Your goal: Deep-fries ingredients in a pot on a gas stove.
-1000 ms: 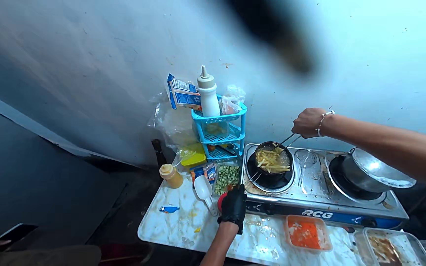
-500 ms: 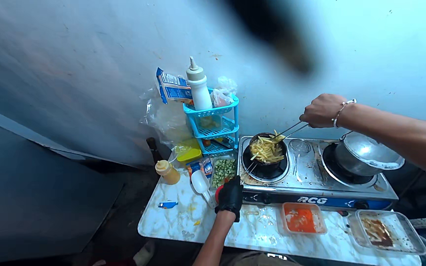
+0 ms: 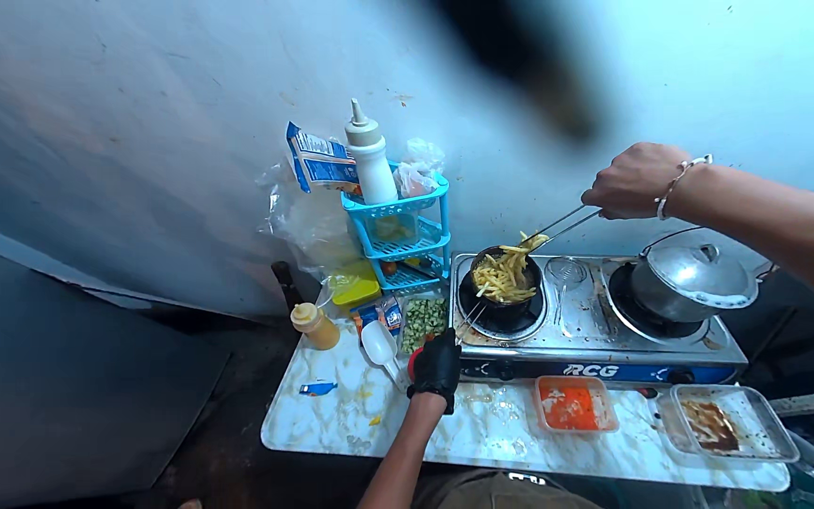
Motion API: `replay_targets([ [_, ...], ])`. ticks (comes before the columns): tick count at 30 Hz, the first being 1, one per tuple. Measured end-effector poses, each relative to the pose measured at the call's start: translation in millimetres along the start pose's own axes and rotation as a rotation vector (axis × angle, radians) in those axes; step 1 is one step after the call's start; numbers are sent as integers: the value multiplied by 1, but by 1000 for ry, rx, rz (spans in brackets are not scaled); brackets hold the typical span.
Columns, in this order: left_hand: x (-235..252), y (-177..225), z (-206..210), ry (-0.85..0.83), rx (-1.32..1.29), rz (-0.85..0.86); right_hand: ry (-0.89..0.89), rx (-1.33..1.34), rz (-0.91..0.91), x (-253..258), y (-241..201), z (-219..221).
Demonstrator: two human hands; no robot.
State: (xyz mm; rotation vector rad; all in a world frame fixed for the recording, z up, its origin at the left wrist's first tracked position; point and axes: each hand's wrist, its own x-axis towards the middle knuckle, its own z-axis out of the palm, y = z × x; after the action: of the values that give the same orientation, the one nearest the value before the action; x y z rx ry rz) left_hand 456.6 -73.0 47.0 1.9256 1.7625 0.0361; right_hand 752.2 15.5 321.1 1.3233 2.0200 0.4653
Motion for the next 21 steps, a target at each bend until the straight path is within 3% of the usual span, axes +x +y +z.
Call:
replay_targets([
  [4, -9, 11, -18, -125, 2, -42, 33, 20, 41, -11, 7, -6],
  [6, -4, 6, -8, -45, -3, -22, 52, 20, 58, -16, 9, -7],
  [9, -6, 9, -15, -119, 8, -37, 94, 30, 67, -22, 4, -6],
  [12, 5, -3, 6, 25, 42, 23, 108, 41, 58, -25, -8, -2],
  [21, 4, -3, -2, -49, 30, 20, 66, 63, 3, -25, -29, 3],
])
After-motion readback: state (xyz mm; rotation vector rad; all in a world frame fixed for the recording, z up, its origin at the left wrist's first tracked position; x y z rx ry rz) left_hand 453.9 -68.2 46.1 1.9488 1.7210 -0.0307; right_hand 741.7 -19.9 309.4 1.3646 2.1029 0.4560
